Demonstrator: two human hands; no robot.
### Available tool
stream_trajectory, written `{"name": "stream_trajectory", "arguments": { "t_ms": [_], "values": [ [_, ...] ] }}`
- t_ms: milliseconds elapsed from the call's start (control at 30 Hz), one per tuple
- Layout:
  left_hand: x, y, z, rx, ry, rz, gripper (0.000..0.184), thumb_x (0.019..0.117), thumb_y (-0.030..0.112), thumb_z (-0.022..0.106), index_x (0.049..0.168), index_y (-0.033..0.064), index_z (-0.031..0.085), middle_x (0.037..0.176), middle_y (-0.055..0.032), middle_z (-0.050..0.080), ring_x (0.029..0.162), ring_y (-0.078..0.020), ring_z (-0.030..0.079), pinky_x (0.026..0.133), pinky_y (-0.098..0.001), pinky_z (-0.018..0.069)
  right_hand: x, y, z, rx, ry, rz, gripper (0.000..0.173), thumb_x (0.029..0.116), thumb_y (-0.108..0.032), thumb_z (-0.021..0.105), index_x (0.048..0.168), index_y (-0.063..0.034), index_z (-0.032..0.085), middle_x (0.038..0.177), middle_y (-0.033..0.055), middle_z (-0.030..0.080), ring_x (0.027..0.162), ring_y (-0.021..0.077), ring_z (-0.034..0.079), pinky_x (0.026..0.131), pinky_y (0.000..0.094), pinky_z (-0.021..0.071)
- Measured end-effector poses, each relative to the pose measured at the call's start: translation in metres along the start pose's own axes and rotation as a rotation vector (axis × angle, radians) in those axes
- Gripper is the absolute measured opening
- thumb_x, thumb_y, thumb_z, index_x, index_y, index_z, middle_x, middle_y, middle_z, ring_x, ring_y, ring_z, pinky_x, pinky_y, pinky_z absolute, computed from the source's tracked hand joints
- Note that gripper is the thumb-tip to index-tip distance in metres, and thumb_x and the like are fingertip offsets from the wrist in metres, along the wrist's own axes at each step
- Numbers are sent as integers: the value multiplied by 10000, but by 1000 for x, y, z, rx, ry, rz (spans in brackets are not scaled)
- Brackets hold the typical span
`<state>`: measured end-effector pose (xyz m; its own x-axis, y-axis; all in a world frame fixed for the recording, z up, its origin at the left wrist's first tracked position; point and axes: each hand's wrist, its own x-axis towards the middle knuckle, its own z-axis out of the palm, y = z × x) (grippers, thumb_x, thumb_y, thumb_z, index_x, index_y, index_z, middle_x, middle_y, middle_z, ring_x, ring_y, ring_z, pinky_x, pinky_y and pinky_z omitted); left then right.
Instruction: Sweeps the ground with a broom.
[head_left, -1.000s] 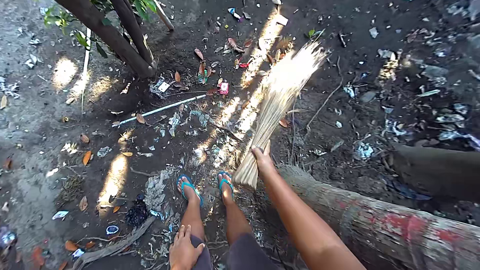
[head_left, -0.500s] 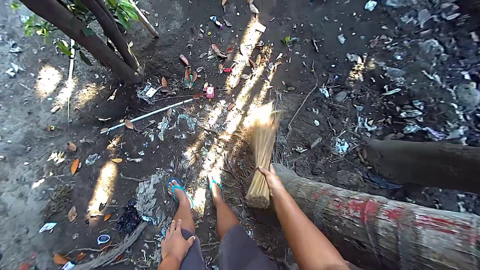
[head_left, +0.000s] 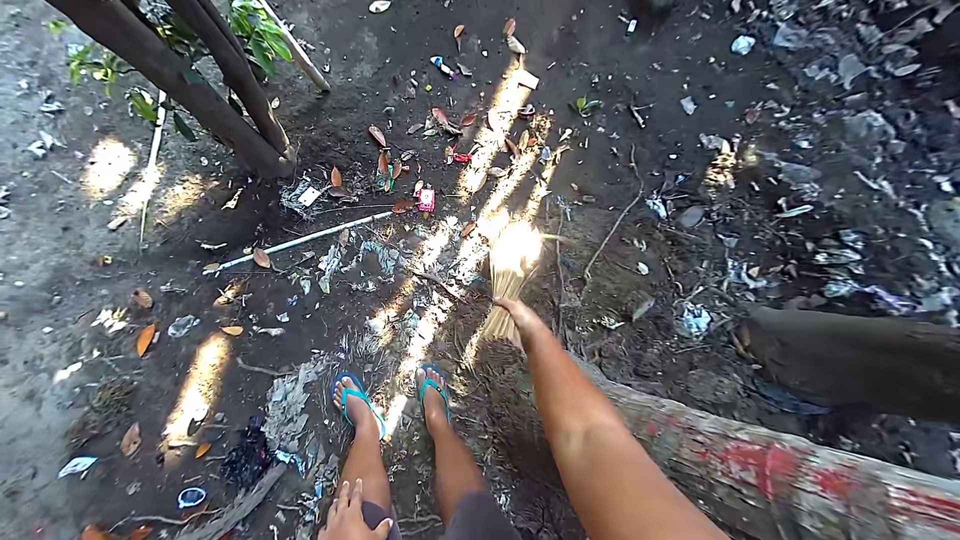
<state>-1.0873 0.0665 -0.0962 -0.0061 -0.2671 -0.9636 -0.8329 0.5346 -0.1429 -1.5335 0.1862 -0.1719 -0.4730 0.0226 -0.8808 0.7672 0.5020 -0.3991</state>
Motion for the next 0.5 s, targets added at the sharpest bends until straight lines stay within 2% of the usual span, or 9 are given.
{"name": "stream_trajectory", "arguments": {
  "t_ms": [67,133,200,267,300,333,400,467,500],
  "values": [
    [0,-7,7,-22,3,-5,975,837,647,718,1621,193,357,1684,-87,316,1492,-344,391,1119,-599,407,9,-5,-6,-53,0,-74,843,981,-210,679,1638,-114,160,1470,238,507,1275,322,577,1039,483,501],
    [-1,-10,14,-54,-8,-4,977,840,645,716,1621,181,356,1684,-95,314,1492,-346,391,1122,-600,404,-8,9,-4,-17,20,-150,947,971,-201,689,1660,-184,38,1551,221,430,1307,319,564,1042,492,510],
    [-6,-9,15,-98,-24,7,976,848,632,719,1621,162,351,1684,-114,307,1495,-364,382,1129,-606,397,-33,38,9,114,87,-201,938,974,-200,675,1660,-214,36,1570,204,411,1285,307,585,1008,493,540],
    [-7,-8,14,-157,4,9,968,837,616,741,1610,159,378,1676,-127,320,1494,-384,378,1129,-625,390,-50,57,35,292,155,-180,884,1000,-167,637,1650,-181,37,1540,222,429,1253,316,594,984,493,545],
    [-7,-8,15,-162,6,1,970,833,627,735,1611,171,377,1678,-118,320,1495,-377,377,1127,-620,393,-61,59,53,384,188,-125,819,1018,-158,613,1639,-160,78,1483,228,477,1206,315,613,954,487,552],
    [-7,-8,16,-162,0,-9,970,836,637,726,1615,184,369,1681,-105,315,1497,-367,375,1127,-612,396,-70,57,71,455,203,-64,709,1029,-168,590,1604,-121,178,1391,221,541,1135,294,634,910,469,563],
    [-7,-7,17,-171,-7,-15,970,840,646,714,1620,194,358,1687,-93,307,1502,-356,370,1130,-601,398,-90,43,108,478,130,46,421,1040,-234,550,1402,-36,462,1139,163,636,945,212,647,790,405,561],
    [-8,-9,19,-199,-8,-20,968,845,644,711,1624,197,349,1692,-85,297,1506,-345,367,1131,-594,401,-97,32,141,270,-107,87,359,1053,-257,523,1317,-15,541,1060,142,650,885,188,639,761,380,550],
    [-9,-11,19,-219,-3,-27,968,845,639,715,1625,199,347,1693,-79,296,1507,-342,366,1128,-592,404,-95,24,156,126,-216,86,376,1054,-258,536,1350,-27,529,1091,153,651,909,200,645,787,386,553]
  ]
}}
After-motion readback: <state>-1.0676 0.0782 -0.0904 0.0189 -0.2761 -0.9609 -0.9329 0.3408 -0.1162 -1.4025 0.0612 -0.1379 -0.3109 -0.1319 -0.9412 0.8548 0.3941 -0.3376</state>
